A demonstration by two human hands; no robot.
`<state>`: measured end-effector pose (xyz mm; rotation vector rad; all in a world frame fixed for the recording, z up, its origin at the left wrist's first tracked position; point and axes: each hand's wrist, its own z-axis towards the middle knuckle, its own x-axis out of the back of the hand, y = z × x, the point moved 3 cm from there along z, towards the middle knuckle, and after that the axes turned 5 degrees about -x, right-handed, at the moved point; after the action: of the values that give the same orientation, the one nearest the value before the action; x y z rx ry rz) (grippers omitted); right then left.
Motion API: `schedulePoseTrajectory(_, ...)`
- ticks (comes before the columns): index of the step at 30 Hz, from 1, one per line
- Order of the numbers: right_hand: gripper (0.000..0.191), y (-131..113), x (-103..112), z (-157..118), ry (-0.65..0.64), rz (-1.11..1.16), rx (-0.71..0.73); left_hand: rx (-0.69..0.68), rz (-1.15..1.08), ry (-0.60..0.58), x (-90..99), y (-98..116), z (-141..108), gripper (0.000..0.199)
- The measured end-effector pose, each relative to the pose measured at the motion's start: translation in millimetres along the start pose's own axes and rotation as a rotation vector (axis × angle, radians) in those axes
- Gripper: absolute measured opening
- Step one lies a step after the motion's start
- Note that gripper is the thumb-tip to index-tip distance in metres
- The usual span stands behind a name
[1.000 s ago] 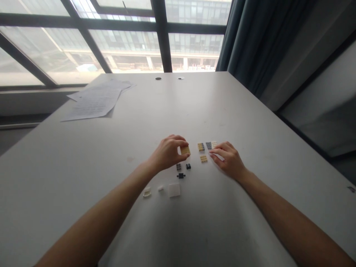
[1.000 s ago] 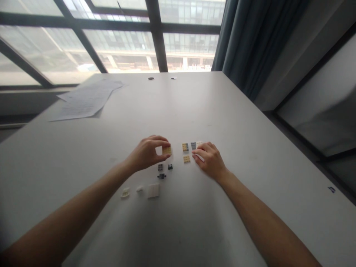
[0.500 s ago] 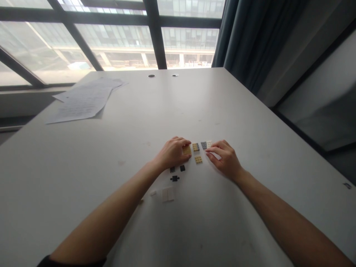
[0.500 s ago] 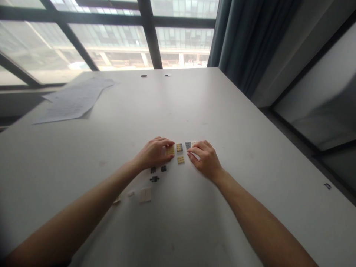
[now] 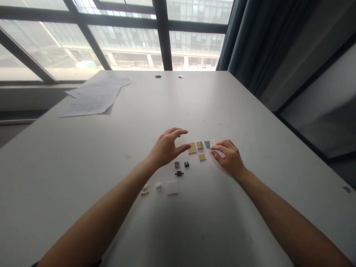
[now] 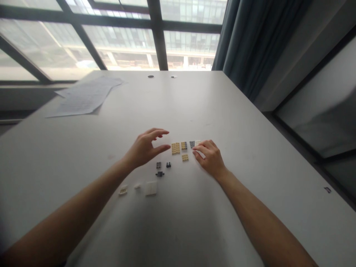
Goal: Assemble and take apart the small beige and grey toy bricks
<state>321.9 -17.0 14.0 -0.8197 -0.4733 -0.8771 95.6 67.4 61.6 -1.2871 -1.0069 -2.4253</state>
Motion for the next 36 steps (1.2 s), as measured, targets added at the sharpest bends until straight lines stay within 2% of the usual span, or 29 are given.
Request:
schedulePoseTrajectory(2, 0.011, -6, -1, 0, -0.023, -0.019, 0.027, -0.001, 0.025, -0.056, 12.4, 1, -16, 0.034)
schedulePoseTrajectory(4, 0.014, -20, -4, 2, -0.069, -0.041, 0.065, -0.016, 0.052, -0.170, 15.5, 2, -34, 0.028)
schedulePoseTrajectory(6, 0.018, -38, -11, 3, -0.143, -0.060, 0.102, 0.003, 0.084, -0.235, 12.2, 1, -47, 0.026)
schedulePoseTrajectory(9, 0.022, -66, -25, 5, -0.296, -0.105, 0.124, 0.029, 0.129, -0.256, 2.2, -1, -58, 0.025)
schedulePoseTrajectory(13, 0.018, -84, -40, 7, -0.424, -0.183, 0.082, 0.027, 0.181, -0.281, -6.7, -3, -59, 0.021)
schedulePoseTrajectory(18, 0.015, -84, -46, 8, -0.468, -0.223, 0.057, 0.034, 0.212, -0.277, -9.1, -6, -58, 0.021)
schedulePoseTrajectory(30, 0.012, -83, -51, 6, -0.460, -0.210, 0.075, 0.016, 0.234, -0.268, -10.6, 1, -51, 0.017)
schedulePoseTrajectory(33, 0.011, -81, -43, 8, -0.431, -0.201, 0.067, 0.000, 0.223, -0.230, -8.8, 3, -45, 0.018)
schedulePoseTrajectory(36, 0.012, -66, -22, 12, -0.371, -0.200, 0.026, -0.032, 0.217, -0.182, -8.5, 14, -32, 0.019)
